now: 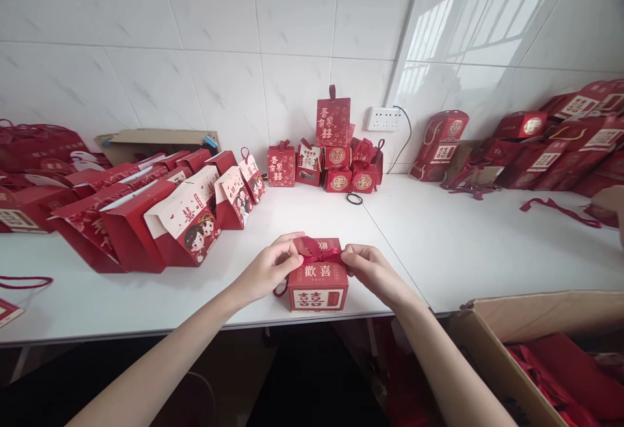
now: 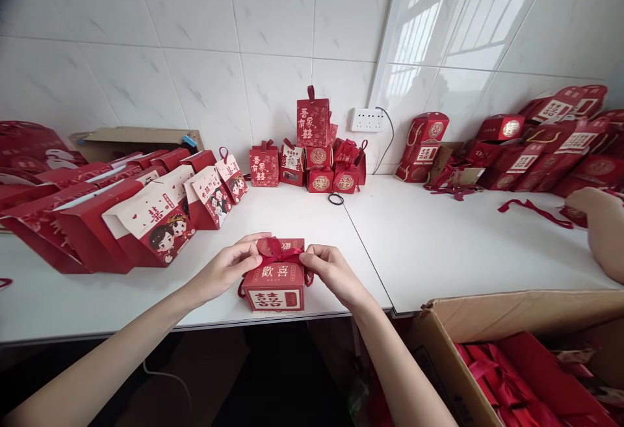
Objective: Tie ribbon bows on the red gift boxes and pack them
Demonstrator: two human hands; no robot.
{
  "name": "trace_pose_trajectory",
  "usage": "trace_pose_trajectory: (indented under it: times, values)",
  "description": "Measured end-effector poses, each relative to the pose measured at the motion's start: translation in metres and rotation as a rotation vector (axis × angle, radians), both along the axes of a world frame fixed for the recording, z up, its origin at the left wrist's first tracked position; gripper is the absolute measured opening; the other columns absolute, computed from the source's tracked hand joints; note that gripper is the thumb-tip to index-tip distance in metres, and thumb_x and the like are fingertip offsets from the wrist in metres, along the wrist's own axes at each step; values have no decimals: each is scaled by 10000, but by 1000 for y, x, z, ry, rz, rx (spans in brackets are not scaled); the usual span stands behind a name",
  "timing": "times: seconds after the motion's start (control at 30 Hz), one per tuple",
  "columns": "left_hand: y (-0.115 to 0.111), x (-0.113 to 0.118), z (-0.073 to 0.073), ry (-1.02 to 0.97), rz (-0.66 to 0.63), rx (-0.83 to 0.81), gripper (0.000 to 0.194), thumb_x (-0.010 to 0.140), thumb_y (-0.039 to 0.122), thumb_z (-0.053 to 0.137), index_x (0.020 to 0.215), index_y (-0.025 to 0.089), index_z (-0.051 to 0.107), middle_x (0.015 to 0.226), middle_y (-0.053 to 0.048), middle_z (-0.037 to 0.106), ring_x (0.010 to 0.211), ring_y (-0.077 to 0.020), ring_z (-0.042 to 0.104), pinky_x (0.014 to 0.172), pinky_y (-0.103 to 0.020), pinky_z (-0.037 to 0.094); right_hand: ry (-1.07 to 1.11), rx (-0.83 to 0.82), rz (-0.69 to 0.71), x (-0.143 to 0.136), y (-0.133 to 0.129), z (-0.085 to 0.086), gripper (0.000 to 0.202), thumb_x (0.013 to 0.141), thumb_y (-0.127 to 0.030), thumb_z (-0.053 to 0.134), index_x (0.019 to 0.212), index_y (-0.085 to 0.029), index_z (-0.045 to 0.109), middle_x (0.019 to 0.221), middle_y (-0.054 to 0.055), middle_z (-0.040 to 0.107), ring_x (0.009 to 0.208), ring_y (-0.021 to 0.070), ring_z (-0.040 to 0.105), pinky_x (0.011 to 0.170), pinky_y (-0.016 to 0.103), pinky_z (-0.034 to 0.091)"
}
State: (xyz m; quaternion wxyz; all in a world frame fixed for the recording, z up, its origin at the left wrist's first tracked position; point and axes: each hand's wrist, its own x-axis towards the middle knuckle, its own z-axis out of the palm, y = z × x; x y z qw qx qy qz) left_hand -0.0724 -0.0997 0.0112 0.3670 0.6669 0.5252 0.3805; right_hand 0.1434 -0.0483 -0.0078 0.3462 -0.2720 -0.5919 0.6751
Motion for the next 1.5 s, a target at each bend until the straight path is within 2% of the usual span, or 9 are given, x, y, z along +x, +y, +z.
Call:
trace_pose_trajectory:
  times: [0.27,0.37,0.5,0.63,0.73,0.93,1.2,1.33,1.5]
  values:
    - [3,5,-1,12,-23,46,271,829,382,461,636,196,419,1269,-82,495,1237,-245,429,998,-363,380,124,-7,15,5,-6,-13,412,741,-437,633,543,-188,371,542,-52,368,518,84,348,548,235,300]
    - [-1,6,0,13,37,-7,247,811,445,483,806,199,462,1352,-104,396,1113,-240,526,913,-383,446,-13,132,-62,14,-8,-9,424,754,-535,595,592,-189,410,591,-36,406,562,100,383,582,249,329]
    - [-10,8,2,149,126,49,516,731,496,595,1124,233,388,1432,-132,231,1112,-251,514,879,-401,473,-130,213,-246,21,-7,-4,418,798,-601,494,709,-194,468,707,-9,459,696,133,460,680,271,391]
    - [-11,4,3,256,66,112,620,738,467,620,1248,253,339,1440,-134,219,1184,-271,474,927,-409,459,-200,161,-137,19,-12,-2,397,803,-580,505,753,-187,480,751,3,510,709,133,495,681,270,415]
    - [0,-7,4,283,25,91,558,801,449,551,1278,264,328,1420,-122,277,1155,-247,510,901,-386,481,-214,155,-91,13,-21,-1,401,775,-567,554,694,-187,456,704,4,540,654,127,498,626,258,406]
    - [12,-9,14,493,349,470,226,857,294,461,1063,201,465,1220,-95,451,1219,-241,425,1040,-432,334,-272,210,-19,5,-45,6,332,804,-497,563,718,-188,474,625,-7,570,605,120,514,586,238,387]
    - [-13,33,1,548,131,468,405,713,358,651,1040,205,467,1087,-87,555,1089,-279,501,921,-451,401,-335,276,-204,19,-33,17,346,806,-513,533,692,-190,487,576,-27,492,530,108,472,518,237,371]
    - [-9,24,-2,566,72,420,290,758,250,565,1034,209,484,1157,-89,557,1175,-266,471,982,-449,359,-403,317,-273,27,-27,17,329,811,-494,526,684,-192,490,589,-19,485,556,116,452,541,246,367]
    - [5,-1,6,549,-59,289,386,802,115,383,1151,245,483,1317,-39,506,1325,-211,338,1096,-462,212,-433,362,-166,14,-36,12,276,834,-427,502,690,-192,481,654,-11,493,607,119,445,588,250,376]
